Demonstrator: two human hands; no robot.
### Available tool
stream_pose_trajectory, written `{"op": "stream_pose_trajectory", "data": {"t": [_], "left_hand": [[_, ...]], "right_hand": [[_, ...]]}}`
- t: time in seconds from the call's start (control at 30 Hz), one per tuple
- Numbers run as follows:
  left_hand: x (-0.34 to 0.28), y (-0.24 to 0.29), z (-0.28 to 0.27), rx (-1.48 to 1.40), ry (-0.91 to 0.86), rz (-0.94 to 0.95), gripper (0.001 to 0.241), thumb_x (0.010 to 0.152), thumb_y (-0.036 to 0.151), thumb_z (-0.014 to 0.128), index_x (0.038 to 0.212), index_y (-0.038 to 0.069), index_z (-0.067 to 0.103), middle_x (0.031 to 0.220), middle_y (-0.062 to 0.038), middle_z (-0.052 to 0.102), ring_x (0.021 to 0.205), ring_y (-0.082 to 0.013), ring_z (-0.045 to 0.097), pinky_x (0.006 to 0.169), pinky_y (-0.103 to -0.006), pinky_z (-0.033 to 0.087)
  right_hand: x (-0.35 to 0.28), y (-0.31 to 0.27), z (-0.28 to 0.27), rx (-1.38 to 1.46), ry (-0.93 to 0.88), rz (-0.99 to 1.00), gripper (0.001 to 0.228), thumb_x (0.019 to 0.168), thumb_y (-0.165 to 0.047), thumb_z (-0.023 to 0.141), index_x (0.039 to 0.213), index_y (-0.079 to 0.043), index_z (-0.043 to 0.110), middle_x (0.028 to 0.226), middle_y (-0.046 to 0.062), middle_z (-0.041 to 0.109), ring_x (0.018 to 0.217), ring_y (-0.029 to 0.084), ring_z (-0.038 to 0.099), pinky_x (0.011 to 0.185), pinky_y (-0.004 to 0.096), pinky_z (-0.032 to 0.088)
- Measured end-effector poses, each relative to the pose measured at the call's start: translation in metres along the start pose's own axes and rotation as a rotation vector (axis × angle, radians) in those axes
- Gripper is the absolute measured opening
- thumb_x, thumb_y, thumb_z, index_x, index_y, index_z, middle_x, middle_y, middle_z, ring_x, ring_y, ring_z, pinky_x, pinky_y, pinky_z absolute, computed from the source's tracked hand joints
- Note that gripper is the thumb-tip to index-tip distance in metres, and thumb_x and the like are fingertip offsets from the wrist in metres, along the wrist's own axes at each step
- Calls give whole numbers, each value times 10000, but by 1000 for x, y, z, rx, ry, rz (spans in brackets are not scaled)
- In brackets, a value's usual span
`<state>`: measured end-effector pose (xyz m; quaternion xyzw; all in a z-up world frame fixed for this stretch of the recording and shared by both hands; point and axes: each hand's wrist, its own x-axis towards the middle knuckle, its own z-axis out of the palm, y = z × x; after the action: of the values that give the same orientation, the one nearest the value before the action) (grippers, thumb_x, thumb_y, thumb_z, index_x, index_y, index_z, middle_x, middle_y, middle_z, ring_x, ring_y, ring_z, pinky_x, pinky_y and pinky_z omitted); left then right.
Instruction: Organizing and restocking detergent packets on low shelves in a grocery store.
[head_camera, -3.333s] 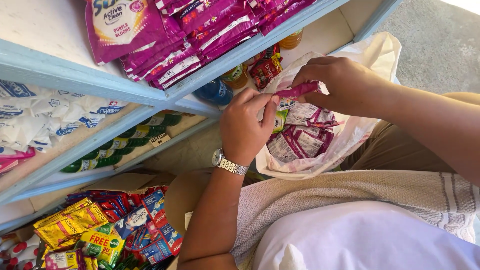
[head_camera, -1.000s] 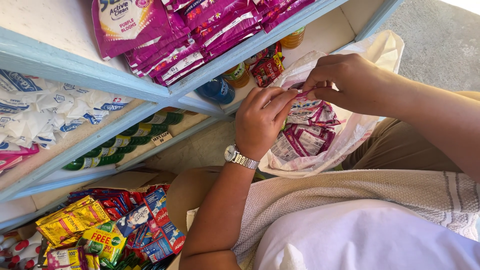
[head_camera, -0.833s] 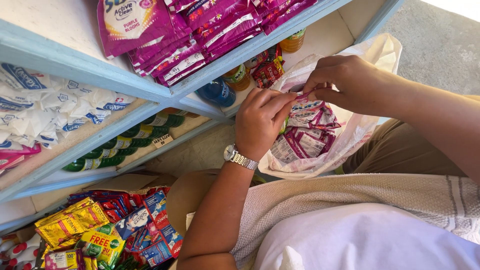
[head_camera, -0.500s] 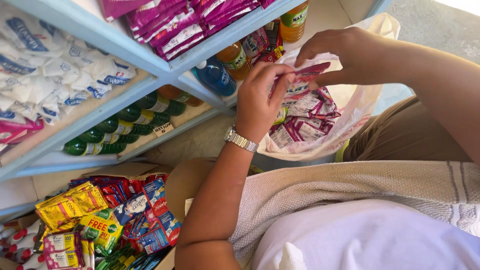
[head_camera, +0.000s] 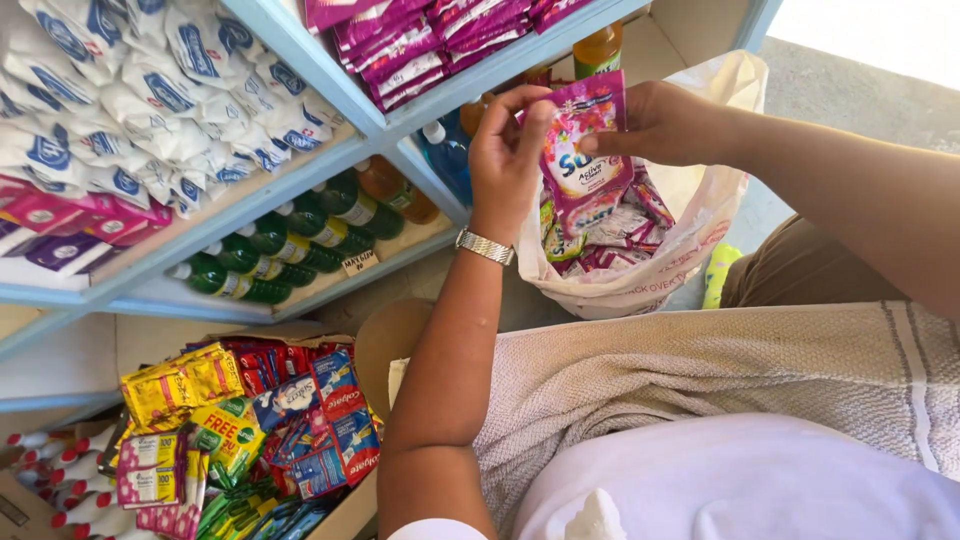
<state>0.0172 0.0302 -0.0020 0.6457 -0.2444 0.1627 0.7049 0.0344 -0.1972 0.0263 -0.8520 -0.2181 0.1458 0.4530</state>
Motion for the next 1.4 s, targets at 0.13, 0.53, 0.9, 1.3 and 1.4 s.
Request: {"op": "stream_pose_trajectory", "data": {"t": [0.13,0.53,0.9,1.3,1.4], "left_hand": [[-11,-22,-7,-386,-55,-439,737,1009,713,408,1413,112,544,1280,-65,695,1132,-154,684,974,-333,550],[-52,-25,31,-660,-268,-915,685,1011,615,448,1476,115,489,1421,-90,620,1330,-246,581,1137,-453,467],[-65,-34,29,-718,-258,-970,549,1039,423,623,1460,83,528,1389,-85,646,1268,-217,629,1096,-426,515],[-42,-32,15,-1070,-204,-1008,1067,907,900,378,1530,39,472,1504,-187,540,1384,-335,524,1173,-508,400],[-29,-8,16,-1164,-175,-955,1087,918,884,388,1527,-15,438,1508,-212,539,1403,-360,514,1190,-521,404]], "right_hand": [[-5,-7,-12,20,64,-30,355,974,-401,687,1169,-110,749,961,36,780,856,99,667,806,334,545],[14,13,-32,332,330,-8,349,978,-344,710,1201,-76,719,1062,70,777,921,114,704,841,326,574],[18,27,-25,404,303,-77,342,983,-321,698,1212,-67,713,1098,56,780,981,98,723,904,311,582],[-1,10,-5,41,194,-90,347,924,-248,733,1269,-286,740,1121,22,790,998,144,706,927,351,550],[-8,11,0,-261,251,-514,361,842,-151,834,1166,-303,787,1463,114,612,1332,305,508,1108,456,402]]}}
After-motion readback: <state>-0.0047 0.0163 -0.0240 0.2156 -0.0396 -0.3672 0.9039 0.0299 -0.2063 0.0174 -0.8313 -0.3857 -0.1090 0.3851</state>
